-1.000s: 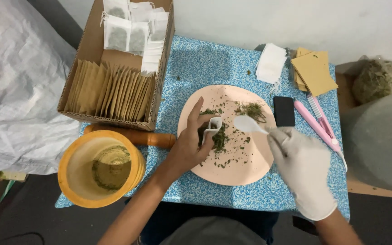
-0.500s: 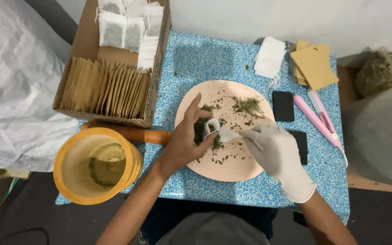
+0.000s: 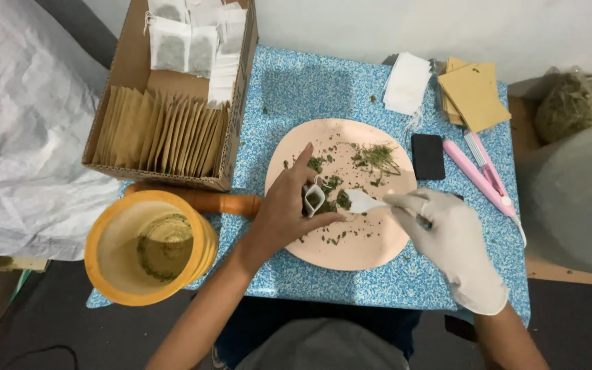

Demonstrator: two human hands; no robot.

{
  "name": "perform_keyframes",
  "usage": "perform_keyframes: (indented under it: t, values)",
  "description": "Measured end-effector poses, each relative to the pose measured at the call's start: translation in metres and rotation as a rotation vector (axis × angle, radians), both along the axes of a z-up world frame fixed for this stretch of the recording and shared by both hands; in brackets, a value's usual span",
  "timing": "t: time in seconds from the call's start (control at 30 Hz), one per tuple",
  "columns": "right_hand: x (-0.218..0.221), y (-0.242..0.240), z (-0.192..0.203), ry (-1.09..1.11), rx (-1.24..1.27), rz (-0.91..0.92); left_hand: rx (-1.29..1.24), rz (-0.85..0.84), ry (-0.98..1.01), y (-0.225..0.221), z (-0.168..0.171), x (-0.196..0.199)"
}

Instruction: Filling individual tea filter bags with dried tea leaves using a small spoon.

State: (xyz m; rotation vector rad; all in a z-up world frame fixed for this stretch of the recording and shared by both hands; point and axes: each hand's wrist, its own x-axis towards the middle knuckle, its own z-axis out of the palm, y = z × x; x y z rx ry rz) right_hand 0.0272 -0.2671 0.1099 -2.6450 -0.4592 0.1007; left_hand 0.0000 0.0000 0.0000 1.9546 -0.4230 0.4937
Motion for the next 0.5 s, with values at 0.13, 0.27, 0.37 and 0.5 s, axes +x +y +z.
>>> perform_keyframes:
  t: [0.13, 0.27, 0.37, 0.5]
  values:
    - [-0.003, -0.003, 0.018, -0.038, 0.056, -0.028, -0.006, -0.021, 0.024, 0.001, 0.001, 0.005]
    - [-0.007, -0.002, 0.029, -0.155, 0.043, 0.041, -0.010, -0.011, 0.042, 0.000, -0.003, 0.001]
    - [-0.007, 0.005, 0.036, -0.199, 0.072, 0.118, -0.007, -0.014, 0.081, -0.001, 0.002, 0.002]
    - [-0.005, 0.018, 0.038, -0.293, 0.011, 0.253, 0.001, -0.021, 0.162, 0.001, 0.008, 0.001]
